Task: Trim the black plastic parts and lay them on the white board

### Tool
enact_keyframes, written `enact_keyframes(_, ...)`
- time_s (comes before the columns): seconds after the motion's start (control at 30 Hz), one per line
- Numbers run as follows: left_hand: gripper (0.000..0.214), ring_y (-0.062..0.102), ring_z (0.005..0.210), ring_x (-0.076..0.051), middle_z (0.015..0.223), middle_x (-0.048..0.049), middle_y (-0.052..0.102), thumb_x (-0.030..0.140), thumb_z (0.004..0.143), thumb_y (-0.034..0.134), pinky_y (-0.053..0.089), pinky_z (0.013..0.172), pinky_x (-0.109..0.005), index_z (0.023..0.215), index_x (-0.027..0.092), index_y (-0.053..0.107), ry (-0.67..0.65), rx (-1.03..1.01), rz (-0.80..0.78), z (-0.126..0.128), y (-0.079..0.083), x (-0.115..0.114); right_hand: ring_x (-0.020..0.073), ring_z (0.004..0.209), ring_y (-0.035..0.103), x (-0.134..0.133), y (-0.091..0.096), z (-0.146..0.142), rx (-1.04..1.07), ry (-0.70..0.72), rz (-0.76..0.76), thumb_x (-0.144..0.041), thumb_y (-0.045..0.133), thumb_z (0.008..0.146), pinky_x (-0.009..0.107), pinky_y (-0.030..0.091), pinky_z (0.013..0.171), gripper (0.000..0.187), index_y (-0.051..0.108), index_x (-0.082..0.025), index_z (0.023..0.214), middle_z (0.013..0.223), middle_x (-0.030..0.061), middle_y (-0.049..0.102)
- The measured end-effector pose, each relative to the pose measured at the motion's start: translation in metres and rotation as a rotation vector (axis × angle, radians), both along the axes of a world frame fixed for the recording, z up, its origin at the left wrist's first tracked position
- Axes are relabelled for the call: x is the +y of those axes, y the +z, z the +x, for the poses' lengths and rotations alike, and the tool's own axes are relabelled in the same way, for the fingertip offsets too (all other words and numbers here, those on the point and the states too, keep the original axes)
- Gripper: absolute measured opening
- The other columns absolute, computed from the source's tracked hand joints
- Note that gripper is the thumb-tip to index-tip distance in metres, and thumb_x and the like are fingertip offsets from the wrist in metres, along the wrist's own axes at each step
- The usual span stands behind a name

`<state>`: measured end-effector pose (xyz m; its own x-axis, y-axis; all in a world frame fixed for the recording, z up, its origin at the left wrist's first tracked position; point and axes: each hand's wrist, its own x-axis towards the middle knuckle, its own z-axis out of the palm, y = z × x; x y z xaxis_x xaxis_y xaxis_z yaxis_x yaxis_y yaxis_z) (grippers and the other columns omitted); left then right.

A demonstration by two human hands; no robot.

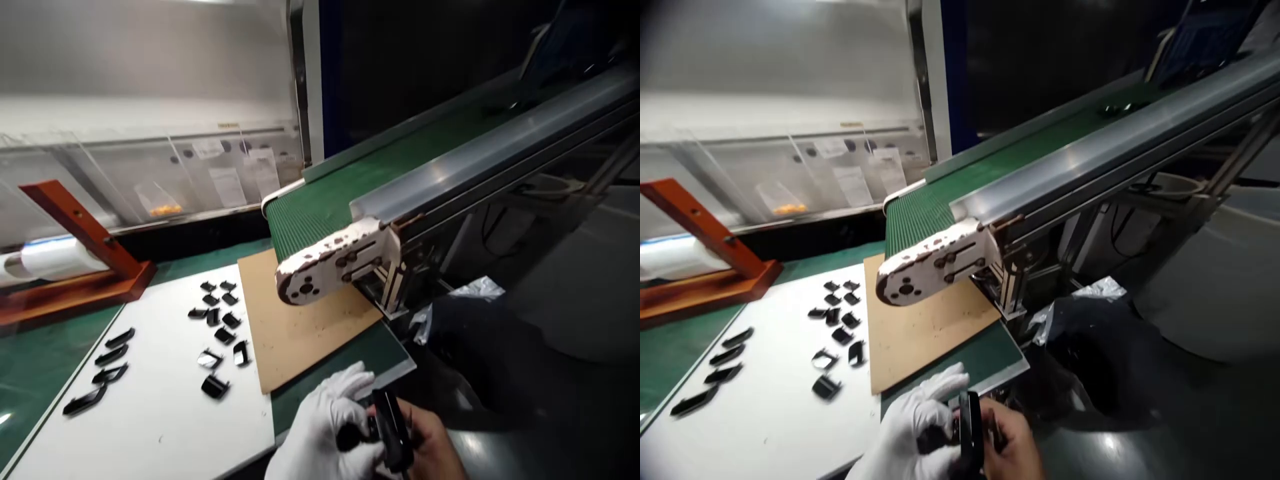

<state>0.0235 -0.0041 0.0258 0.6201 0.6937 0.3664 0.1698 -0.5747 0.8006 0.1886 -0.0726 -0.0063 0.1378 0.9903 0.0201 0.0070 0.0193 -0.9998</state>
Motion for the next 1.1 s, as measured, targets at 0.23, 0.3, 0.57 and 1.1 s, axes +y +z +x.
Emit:
enact_keyframes(0.23,0.015,0.053,0.128,-0.031,0.125,-0.0118,0.067,0.031,0.078,0.076,0.043,0.105,-0.045,0.079,0.020,0.066,-0.067,0.002,-0.152,0.001,-0.007,0.001,0.0129,0.053,0.046,-0.016,-0.008,-0.011,0.333,-0.174,-0.128,-0.056,0.081,0.062,0.026,0.042,0.053,0.040,0.075,-0.019,0.077,0.062,0.0009,0.059)
enact_keyframes(0.3,0.015,0.053,0.127,-0.030,0.125,-0.0120,0.067,0.031,0.078,0.076,0.043,0.106,-0.046,0.079,0.019,0.066,-0.070,0.007,-0.133,0.002,-0.011,0.003,0.0089,0.045,0.040,-0.014,-0.016,-0.015,0.421,-0.281,-0.202,-0.049,0.089,0.051,0.023,0.037,0.044,0.040,0.074,-0.018,0.072,0.055,-0.0016,0.056)
enact_keyframes(0.57,0.060,0.051,0.129,-0.031,0.140,-0.0101,0.055,0.045,0.076,0.077,0.042,0.109,-0.046,0.130,0.029,0.057,0.053,0.051,-0.167,-0.025,-0.023,0.018,0.0055,0.035,0.034,0.006,-0.018,-0.013,0.466,-0.586,-0.213,-0.011,0.073,0.041,0.017,0.028,0.034,0.017,0.059,-0.019,0.046,0.037,-0.0065,0.045)
enact_keyframes(1.1,0.117,0.057,0.122,-0.031,0.139,-0.0095,0.055,0.036,0.054,0.092,0.045,0.104,-0.041,0.149,0.033,0.025,-0.185,-0.052,-0.356,0.006,-0.041,0.032,0.0096,0.042,0.041,-0.008,-0.030,0.013,0.305,-0.418,-0.192,-0.016,0.080,0.056,0.021,0.034,0.041,0.017,0.064,-0.019,0.062,0.044,-0.0044,0.052)
